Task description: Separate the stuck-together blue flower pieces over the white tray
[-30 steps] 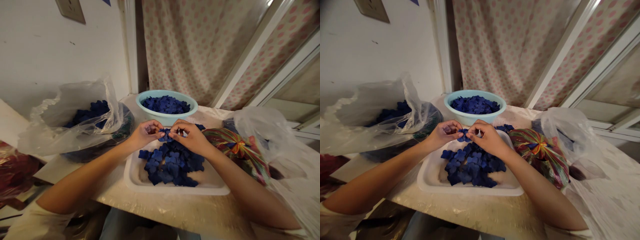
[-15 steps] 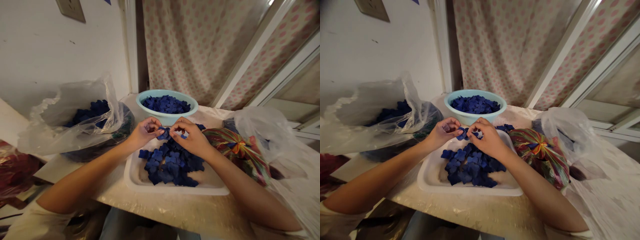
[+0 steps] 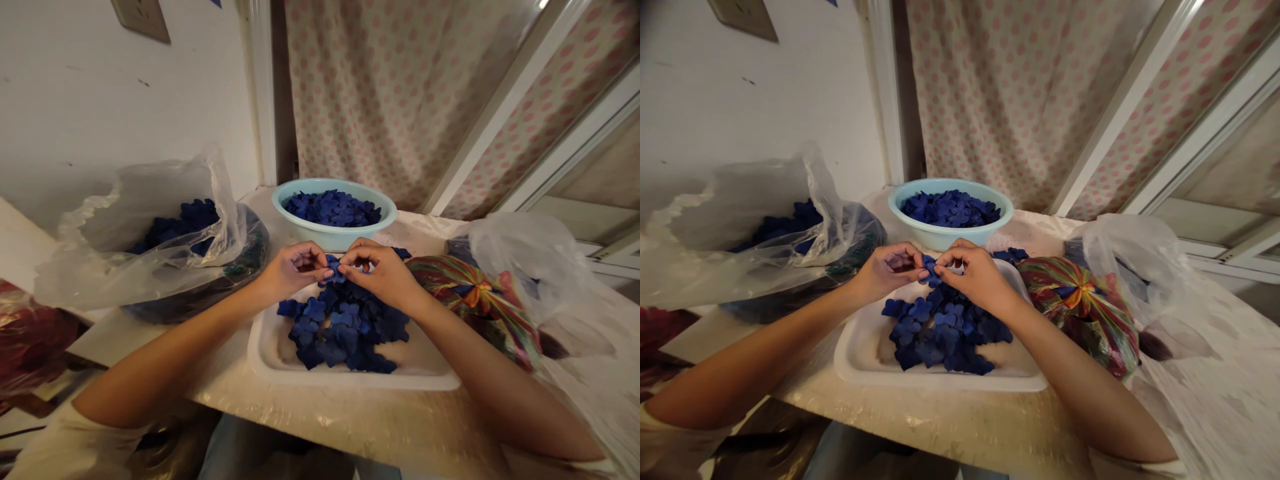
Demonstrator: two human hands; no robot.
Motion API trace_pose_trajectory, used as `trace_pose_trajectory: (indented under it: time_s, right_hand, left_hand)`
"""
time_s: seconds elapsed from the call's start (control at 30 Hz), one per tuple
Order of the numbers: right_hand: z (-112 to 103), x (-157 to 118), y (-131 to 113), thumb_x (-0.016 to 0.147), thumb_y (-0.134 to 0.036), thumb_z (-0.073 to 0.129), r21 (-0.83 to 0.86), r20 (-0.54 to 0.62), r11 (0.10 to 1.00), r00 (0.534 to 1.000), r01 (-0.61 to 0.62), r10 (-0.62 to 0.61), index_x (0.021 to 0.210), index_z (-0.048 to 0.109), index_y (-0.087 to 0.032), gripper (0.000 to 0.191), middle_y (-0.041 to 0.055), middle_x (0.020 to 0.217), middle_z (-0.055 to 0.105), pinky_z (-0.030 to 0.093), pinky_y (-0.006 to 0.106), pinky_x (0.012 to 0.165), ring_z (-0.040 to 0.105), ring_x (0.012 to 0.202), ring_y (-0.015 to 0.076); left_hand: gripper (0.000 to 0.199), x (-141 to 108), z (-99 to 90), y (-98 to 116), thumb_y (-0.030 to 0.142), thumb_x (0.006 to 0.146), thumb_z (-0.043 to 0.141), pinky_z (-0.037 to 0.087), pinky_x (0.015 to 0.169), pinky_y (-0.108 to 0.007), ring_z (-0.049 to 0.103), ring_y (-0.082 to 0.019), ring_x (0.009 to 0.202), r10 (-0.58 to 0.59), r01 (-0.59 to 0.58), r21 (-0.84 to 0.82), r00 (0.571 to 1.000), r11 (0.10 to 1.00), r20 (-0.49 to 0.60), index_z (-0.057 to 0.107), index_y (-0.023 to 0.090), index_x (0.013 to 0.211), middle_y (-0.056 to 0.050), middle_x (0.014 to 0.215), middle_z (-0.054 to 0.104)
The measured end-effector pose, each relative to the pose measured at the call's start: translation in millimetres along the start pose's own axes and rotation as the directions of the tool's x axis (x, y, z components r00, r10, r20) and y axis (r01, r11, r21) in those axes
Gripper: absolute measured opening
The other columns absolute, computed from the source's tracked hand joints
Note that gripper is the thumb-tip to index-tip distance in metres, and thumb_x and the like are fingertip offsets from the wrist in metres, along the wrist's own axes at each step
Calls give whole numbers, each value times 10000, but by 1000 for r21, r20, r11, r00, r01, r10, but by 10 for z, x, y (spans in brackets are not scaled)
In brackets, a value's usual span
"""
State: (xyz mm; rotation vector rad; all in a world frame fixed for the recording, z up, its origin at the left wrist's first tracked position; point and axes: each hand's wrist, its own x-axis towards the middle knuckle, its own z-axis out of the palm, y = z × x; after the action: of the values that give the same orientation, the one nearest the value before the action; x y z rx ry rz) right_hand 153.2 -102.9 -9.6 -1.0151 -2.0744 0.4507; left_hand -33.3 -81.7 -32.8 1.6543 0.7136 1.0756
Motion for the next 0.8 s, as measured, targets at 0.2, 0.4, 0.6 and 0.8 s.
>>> trace_pose_trajectory:
  time_s: [0.2, 0.4, 0.6, 0.8]
  right_hand:
    - [-4, -2, -27, 757, -167, 628, 19, 13, 1000, 1000, 10, -10, 712, 616, -168, 46, 5, 738, 555, 385, 234, 628, 507, 705, 112]
    - [-5, -2, -14, 745, -193, 662, 121, 21, 993, 1000, 13, -16, 749, 658, -188, 7, 3, 740, 586, 411, 250, 674, 528, 717, 119]
    - [1, -13, -36, 723, -210, 685, 144, 85, 990, 996, 2, -14, 731, 670, -193, 24, -8, 716, 575, 411, 242, 657, 528, 687, 110]
    - [-12, 10, -9, 756, -223, 604, 62, -105, 996, 992, -68, 74, 668, 581, -165, 108, -10, 650, 544, 375, 236, 577, 480, 607, 103]
  left_hand:
    - [185, -20, 11, 43, 272, 647, 699, 448, 574, -198, 536, -82, 581, 25, -27, 111, 999, 993, 20, 621, 107, 679, -17, 656, 605]
    - [278, -11, -31, 53, 372, 715, 636, 397, 507, -195, 517, -96, 576, 114, -127, 159, 990, 979, 89, 647, 102, 653, -36, 635, 605]
    - [282, 8, -45, 5, 384, 702, 650, 423, 553, -207, 533, -99, 586, 37, -53, 144, 993, 988, 113, 659, 102, 707, -39, 662, 628]
    - [268, 11, -23, 34, 375, 709, 640, 415, 545, -211, 514, -94, 556, 6, -13, 119, 999, 993, 53, 627, 113, 652, -16, 587, 585]
